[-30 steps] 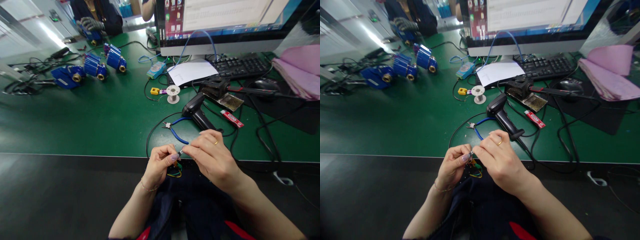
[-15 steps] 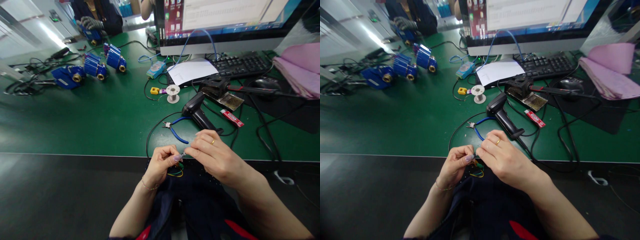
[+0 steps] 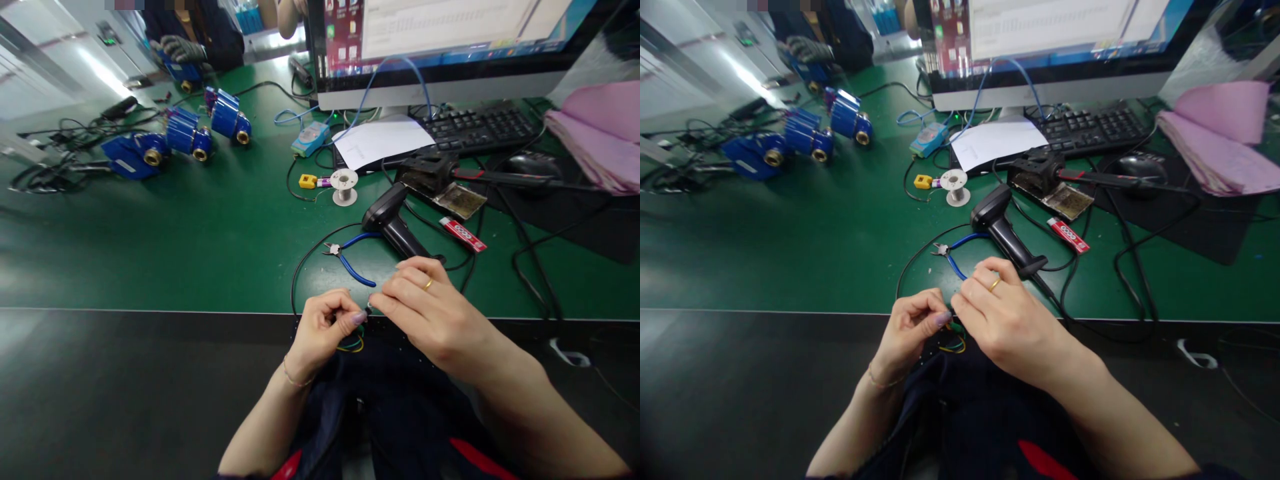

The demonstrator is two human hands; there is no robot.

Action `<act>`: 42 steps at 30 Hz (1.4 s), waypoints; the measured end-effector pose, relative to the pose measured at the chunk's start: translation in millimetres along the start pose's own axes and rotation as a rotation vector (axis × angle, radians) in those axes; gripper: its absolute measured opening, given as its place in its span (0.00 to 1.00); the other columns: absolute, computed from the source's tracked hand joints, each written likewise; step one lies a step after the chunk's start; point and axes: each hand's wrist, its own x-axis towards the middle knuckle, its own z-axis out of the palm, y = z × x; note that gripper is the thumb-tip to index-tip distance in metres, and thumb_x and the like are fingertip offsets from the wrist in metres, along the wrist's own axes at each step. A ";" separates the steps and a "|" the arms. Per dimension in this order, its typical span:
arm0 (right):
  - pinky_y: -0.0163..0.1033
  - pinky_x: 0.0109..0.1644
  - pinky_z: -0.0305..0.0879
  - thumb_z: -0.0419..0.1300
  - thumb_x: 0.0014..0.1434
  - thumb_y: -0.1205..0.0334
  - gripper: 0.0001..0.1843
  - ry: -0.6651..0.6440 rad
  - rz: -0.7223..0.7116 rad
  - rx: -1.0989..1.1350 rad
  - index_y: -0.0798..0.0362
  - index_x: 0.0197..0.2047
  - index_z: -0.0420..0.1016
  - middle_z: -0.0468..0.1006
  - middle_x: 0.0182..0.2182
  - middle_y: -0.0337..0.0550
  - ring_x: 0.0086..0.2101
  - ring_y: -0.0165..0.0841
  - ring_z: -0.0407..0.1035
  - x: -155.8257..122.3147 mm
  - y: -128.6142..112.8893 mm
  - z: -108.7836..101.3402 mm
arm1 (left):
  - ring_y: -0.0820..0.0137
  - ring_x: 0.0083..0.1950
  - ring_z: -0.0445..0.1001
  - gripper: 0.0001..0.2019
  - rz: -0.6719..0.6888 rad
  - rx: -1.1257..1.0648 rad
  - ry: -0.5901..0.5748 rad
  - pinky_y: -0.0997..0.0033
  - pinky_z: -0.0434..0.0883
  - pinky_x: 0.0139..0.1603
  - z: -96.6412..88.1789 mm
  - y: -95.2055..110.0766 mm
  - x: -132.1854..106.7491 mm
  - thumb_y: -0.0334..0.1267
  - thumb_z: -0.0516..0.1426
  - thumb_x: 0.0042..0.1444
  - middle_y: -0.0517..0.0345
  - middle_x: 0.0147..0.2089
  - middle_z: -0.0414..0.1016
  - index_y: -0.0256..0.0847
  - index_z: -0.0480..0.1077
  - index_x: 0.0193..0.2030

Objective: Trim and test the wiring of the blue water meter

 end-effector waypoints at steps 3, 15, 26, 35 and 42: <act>0.45 0.49 0.57 0.46 0.60 0.74 0.14 -0.004 -0.010 -0.021 0.61 0.33 0.73 0.70 0.28 0.47 0.34 0.33 0.60 1.9 -2.0 -1.4 | 0.76 0.27 0.58 0.13 0.039 0.077 0.009 0.74 0.54 0.28 0.6 4.0 0.2 0.40 0.59 0.53 0.62 0.23 0.61 0.35 0.67 0.23; 0.45 0.50 0.57 0.47 0.59 0.75 0.13 -0.019 0.016 -0.110 0.61 0.36 0.73 0.71 0.29 0.47 0.36 0.33 0.62 1.6 6.5 -6.2 | 0.76 0.26 0.58 0.12 0.122 0.212 0.036 0.74 0.56 0.29 0.3 5.7 1.8 0.39 0.58 0.54 0.62 0.22 0.61 0.36 0.68 0.23; 0.45 0.48 0.59 0.47 0.59 0.75 0.13 -0.007 0.041 -0.064 0.58 0.35 0.72 0.72 0.29 0.45 0.35 0.33 0.63 4.1 3.7 -1.5 | 0.76 0.27 0.60 0.10 0.221 0.254 0.040 0.74 0.57 0.29 -0.6 5.4 2.5 0.36 0.58 0.55 0.63 0.23 0.62 0.36 0.68 0.24; 0.32 0.37 0.63 0.54 0.59 0.69 0.05 0.077 0.428 0.389 0.55 0.36 0.71 0.72 0.30 0.39 0.33 0.25 0.66 -1.0 5.3 -3.4 | 0.75 0.32 0.65 0.09 0.751 0.630 0.291 0.74 0.64 0.32 -3.0 -7.5 3.5 0.22 0.60 0.51 0.59 0.30 0.70 0.38 0.73 0.37; 0.36 0.39 0.62 0.57 0.57 0.72 0.03 0.133 0.368 0.247 0.57 0.33 0.71 0.72 0.27 0.40 0.31 0.27 0.66 -1.4 -12.1 -3.9 | 0.71 0.32 0.67 0.11 1.091 1.184 0.362 0.69 0.65 0.33 -14.6 -5.9 -6.7 0.24 0.58 0.53 0.51 0.34 0.75 0.32 0.72 0.44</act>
